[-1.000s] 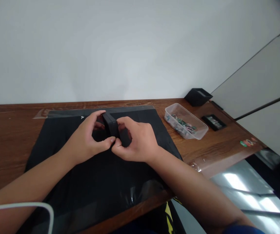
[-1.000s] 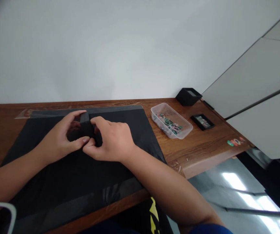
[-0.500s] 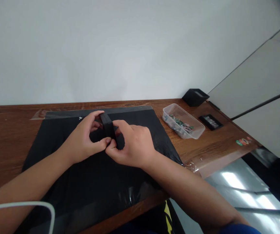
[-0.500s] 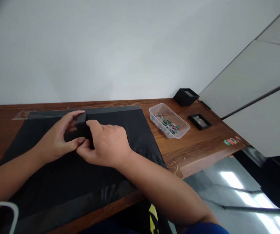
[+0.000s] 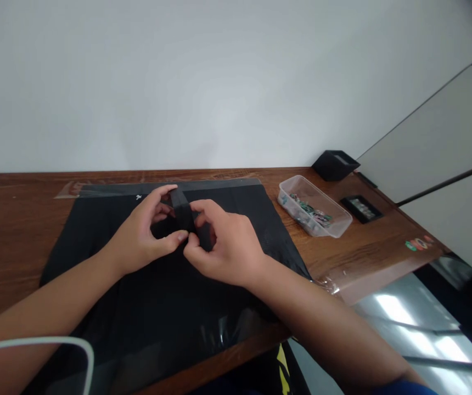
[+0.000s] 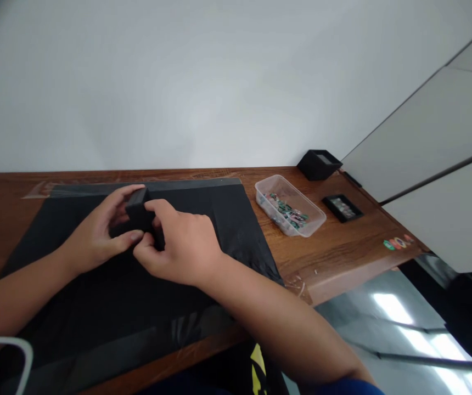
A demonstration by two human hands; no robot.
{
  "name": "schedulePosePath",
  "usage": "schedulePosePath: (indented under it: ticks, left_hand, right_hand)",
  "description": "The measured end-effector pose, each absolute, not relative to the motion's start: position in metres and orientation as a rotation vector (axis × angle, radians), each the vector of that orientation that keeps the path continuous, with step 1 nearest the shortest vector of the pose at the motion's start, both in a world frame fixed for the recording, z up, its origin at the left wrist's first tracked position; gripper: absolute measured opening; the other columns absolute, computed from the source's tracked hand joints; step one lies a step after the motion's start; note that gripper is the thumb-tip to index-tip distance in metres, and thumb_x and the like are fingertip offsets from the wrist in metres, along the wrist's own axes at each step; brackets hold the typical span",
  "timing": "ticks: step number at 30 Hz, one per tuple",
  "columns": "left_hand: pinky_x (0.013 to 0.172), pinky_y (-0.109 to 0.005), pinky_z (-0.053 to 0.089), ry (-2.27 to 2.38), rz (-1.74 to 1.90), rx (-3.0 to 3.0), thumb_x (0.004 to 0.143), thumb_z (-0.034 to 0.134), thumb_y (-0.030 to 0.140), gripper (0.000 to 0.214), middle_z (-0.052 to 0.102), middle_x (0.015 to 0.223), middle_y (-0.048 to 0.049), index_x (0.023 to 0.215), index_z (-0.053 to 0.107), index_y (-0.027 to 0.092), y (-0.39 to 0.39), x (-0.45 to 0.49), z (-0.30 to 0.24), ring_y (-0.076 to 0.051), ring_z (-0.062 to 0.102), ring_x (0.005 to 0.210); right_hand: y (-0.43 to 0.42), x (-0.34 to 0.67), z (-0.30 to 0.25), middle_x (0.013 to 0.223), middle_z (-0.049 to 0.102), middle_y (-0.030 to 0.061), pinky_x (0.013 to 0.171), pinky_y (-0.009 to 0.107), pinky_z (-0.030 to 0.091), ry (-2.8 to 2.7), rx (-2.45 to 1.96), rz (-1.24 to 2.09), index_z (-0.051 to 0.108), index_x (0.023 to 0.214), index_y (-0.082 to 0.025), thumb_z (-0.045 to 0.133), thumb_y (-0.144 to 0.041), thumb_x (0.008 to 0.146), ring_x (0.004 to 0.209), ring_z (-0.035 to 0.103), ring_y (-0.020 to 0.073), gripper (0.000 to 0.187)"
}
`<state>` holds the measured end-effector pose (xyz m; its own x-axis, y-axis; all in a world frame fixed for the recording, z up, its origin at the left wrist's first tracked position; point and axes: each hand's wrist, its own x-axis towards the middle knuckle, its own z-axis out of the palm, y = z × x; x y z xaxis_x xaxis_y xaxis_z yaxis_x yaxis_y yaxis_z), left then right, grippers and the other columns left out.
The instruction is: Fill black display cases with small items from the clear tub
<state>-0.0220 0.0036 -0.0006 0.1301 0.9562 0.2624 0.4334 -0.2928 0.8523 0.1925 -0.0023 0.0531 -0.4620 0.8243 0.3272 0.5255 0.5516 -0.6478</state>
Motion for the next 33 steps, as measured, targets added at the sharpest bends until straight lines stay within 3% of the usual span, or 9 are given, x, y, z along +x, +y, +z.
schedulePosePath:
  ticks: [6,11,13,16,19,23,28,33]
  left_hand:
    - [0.110,-0.054,0.054,1.189,1.175,1.622,0.088,0.070,0.049,0.078,0.063,0.143,-0.0142,0.158,0.043,0.029,0.004,-0.020,-0.008,-0.033,0.067,0.123]
    - [0.113,-0.052,0.052,1.291,1.235,1.861,0.089,0.069,0.044,0.062,0.051,0.155,-0.0135,0.146,0.052,0.026,-0.001,-0.016,0.006,-0.034,0.056,0.138]
    - [0.111,-0.050,0.053,1.357,1.311,2.032,0.086,0.070,0.039,0.051,0.051,0.150,-0.0124,0.134,0.057,0.026,-0.004,-0.014,0.013,-0.034,0.051,0.140]
    - [0.103,-0.050,0.053,1.460,1.415,2.237,0.081,0.072,0.036,0.026,0.059,0.115,-0.0077,0.101,0.060,0.024,-0.008,-0.012,0.023,-0.030,0.061,0.114]
    - [0.085,-0.042,0.054,1.487,1.387,2.336,0.082,0.069,0.035,0.018,0.053,0.094,-0.0035,0.079,0.055,0.024,-0.011,-0.009,0.027,-0.024,0.059,0.089]
    - [0.072,-0.036,0.049,1.360,1.328,2.418,0.091,0.062,0.028,0.012,0.053,0.090,-0.0029,0.080,0.059,0.023,-0.012,-0.008,0.026,-0.021,0.056,0.080]
    - [0.070,-0.036,0.046,1.230,1.195,2.359,0.102,0.050,0.024,0.028,0.055,0.087,-0.0036,0.074,0.054,0.022,-0.013,-0.007,0.026,-0.019,0.055,0.077]
    - [0.065,-0.035,0.042,1.218,1.168,2.204,0.104,0.045,0.026,0.036,0.048,0.076,-0.0010,0.068,0.046,0.022,-0.016,-0.002,0.031,-0.017,0.047,0.067]
  right_hand:
    - [0.015,0.196,0.042,0.085,0.071,-0.0029,0.055,0.022,0.043,-1.948,-0.817,1.267,0.059,0.108,-0.020,0.070,-0.032,0.087,0.056,0.054,0.0073,0.026]
    - [0.014,0.195,0.040,0.089,0.065,-0.0032,0.059,0.023,0.044,-1.926,-0.811,1.235,0.055,0.106,-0.021,0.067,-0.029,0.090,0.062,0.053,0.0078,0.021]
    - [0.012,0.196,0.042,0.090,0.063,-0.0036,0.060,0.023,0.043,-1.971,-0.828,1.195,0.053,0.105,-0.022,0.063,-0.028,0.092,0.063,0.052,0.0082,0.018]
    - [0.010,0.197,0.047,0.083,0.058,-0.0053,0.059,0.024,0.040,-2.042,-0.892,1.168,0.050,0.101,-0.024,0.060,-0.029,0.093,0.063,0.050,0.0099,0.014]
    - [0.010,0.199,0.053,0.071,0.051,-0.0065,0.058,0.026,0.038,-2.136,-0.956,1.130,0.047,0.090,-0.024,0.057,-0.033,0.096,0.062,0.048,0.0117,0.014]
    - [0.013,0.200,0.056,0.069,0.049,-0.0049,0.060,0.026,0.035,-2.279,-0.930,1.053,0.043,0.080,-0.023,0.051,-0.034,0.099,0.063,0.045,0.0117,0.024]
    - [0.018,0.202,0.052,0.073,0.055,-0.0037,0.063,0.026,0.037,-2.360,-0.832,1.040,0.048,0.084,-0.022,0.049,-0.035,0.103,0.065,0.049,0.0113,0.024]
    - [0.020,0.202,0.044,0.066,0.050,-0.0059,0.059,0.024,0.033,-2.232,-0.771,1.130,0.047,0.076,-0.021,0.062,-0.046,0.099,0.060,0.044,0.0096,0.037]
